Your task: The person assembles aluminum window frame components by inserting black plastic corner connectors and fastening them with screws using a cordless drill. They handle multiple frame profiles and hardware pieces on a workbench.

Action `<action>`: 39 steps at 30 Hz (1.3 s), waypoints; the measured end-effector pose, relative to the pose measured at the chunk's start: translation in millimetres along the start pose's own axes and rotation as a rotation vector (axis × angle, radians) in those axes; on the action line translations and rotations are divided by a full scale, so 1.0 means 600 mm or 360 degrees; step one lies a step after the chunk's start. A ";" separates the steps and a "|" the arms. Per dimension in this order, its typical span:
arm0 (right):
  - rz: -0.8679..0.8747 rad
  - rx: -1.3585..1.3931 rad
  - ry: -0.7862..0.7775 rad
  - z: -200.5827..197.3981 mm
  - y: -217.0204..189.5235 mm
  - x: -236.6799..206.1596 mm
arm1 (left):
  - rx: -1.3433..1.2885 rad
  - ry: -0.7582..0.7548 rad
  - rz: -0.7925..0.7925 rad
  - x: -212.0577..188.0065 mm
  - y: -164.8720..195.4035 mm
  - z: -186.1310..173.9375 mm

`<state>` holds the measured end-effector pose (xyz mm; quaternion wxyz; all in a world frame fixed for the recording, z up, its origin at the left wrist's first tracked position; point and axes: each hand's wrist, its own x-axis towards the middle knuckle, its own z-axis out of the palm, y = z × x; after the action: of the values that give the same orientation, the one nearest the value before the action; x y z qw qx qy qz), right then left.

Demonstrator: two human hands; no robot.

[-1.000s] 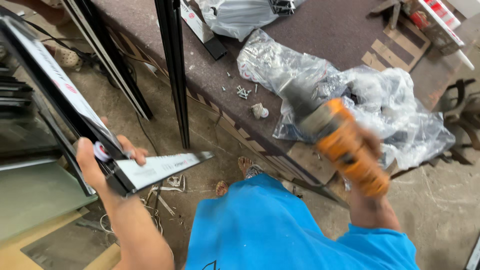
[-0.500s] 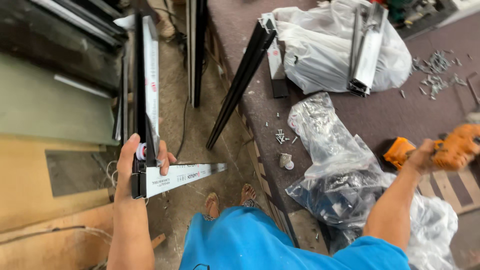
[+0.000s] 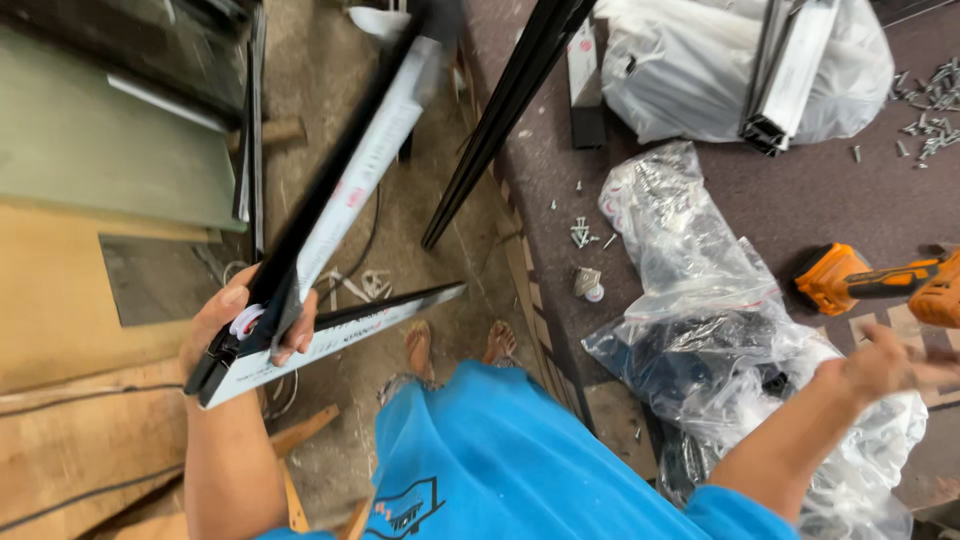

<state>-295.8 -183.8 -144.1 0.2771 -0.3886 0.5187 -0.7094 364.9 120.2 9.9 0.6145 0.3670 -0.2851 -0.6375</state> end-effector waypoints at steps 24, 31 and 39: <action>-0.1716 -0.1088 -0.1451 0.426 -0.516 -0.406 | 0.0361 0.0447 0.1488 0.110 -0.047 -0.213; -0.1156 -0.1009 -0.1325 0.371 -0.524 -0.465 | 0.0531 0.0037 0.1580 0.269 0.095 -0.200; -0.1207 -0.0625 -0.1096 0.426 -0.394 -0.540 | 0.0663 -0.0183 0.1462 0.436 0.121 -0.217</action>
<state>97.5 13.9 36.3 0.0779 -0.8025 0.3442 -0.4811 519.8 -134.1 -35.8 0.7285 0.2828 -0.5716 -0.2502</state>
